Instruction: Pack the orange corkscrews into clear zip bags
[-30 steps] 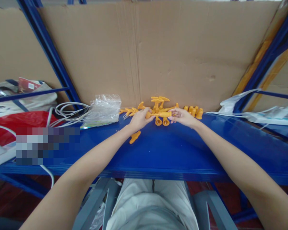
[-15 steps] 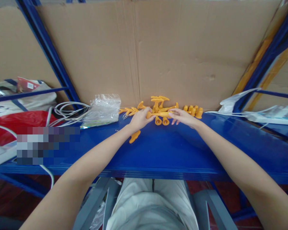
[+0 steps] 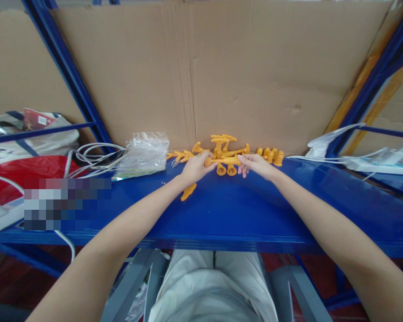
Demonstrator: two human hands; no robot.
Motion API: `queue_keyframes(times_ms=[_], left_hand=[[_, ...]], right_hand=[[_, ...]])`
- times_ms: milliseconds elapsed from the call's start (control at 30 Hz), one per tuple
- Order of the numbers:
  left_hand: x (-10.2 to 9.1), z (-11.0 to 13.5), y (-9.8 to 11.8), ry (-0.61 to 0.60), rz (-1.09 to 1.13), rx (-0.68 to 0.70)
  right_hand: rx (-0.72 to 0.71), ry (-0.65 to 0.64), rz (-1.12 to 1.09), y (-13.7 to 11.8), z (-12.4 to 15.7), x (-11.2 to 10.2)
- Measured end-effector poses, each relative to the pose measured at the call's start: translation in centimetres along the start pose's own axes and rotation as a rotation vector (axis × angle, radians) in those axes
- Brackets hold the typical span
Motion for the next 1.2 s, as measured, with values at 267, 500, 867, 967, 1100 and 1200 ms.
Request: queue_keyframes(times_ms=[267,500,867,967,1100,1200], left_hand=[[-0.1,-0.2,-0.1,-0.001,-0.015,0.009],[-0.1,-0.1,-0.2,-0.026,-0.039,-0.014],[0.1,0.0,-0.1,-0.002,0.010,0.012],[0.1,0.0,0.0,-0.017,0.005,0.015],[0.0,0.0,0.1,-0.013,-0.015,0.019],[-0.2,0.0,0.2,-0.004,-0.015,0.036]], right_hand=[[0.086,0.026,0.033,0.6,-0.2,0.0],[-0.113,-0.064,-0.039,2.1,-1.0,-1.1],[-0.077,-0.060,-0.009,0.4,-0.2,-0.2],[-0.037,-0.043,0.012,0.4,-0.1,0.1],[0.026,-0.009,0.006,0.5,-0.1,0.5],[0.049,0.005,-0.016,0.5,-0.1,0.6]])
Point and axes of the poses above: each hand's wrist, its own z-axis away from the middle knuckle, its own x-axis out of the palm, y = z × x, the point moved 3 cm from there along -z, towards the middle knuckle, and after that the axes turned 6 degrees about -z, right-handed, at the moved point
